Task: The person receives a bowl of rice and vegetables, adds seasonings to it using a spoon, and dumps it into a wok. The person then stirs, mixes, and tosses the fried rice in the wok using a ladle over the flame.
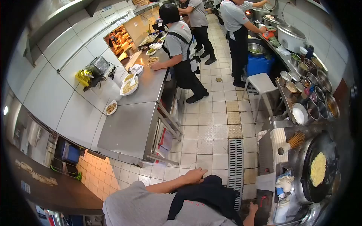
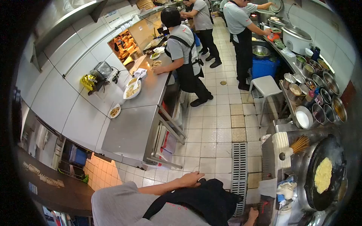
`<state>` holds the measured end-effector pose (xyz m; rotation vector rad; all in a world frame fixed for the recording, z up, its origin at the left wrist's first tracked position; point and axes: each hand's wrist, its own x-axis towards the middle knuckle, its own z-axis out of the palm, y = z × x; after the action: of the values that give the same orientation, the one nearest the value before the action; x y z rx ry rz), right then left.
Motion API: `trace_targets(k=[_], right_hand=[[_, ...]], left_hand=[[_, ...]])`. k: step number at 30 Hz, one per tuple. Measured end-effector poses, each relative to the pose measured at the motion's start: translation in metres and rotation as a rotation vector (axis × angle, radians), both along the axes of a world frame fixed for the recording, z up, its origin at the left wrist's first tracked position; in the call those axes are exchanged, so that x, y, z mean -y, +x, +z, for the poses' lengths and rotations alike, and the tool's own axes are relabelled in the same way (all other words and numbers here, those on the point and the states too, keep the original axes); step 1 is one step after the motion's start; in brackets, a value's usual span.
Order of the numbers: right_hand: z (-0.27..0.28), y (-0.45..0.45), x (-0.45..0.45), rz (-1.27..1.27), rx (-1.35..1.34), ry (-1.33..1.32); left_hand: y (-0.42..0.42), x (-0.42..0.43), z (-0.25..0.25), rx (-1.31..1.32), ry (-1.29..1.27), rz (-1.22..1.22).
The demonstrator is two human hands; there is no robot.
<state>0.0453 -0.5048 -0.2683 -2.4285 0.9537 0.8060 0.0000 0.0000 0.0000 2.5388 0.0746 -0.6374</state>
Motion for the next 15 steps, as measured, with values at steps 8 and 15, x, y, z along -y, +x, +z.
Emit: trace_targets(k=[8,15], right_hand=[[0.104,-0.039,-0.176,-0.38,0.344,0.872],[0.358,0.092,-0.309,0.185,0.443,1.214]], left_hand=[[-0.043,-0.063,-0.011,-0.136,0.043,0.077],[-0.099,-0.102,-0.128,-0.181,-0.051,0.357]])
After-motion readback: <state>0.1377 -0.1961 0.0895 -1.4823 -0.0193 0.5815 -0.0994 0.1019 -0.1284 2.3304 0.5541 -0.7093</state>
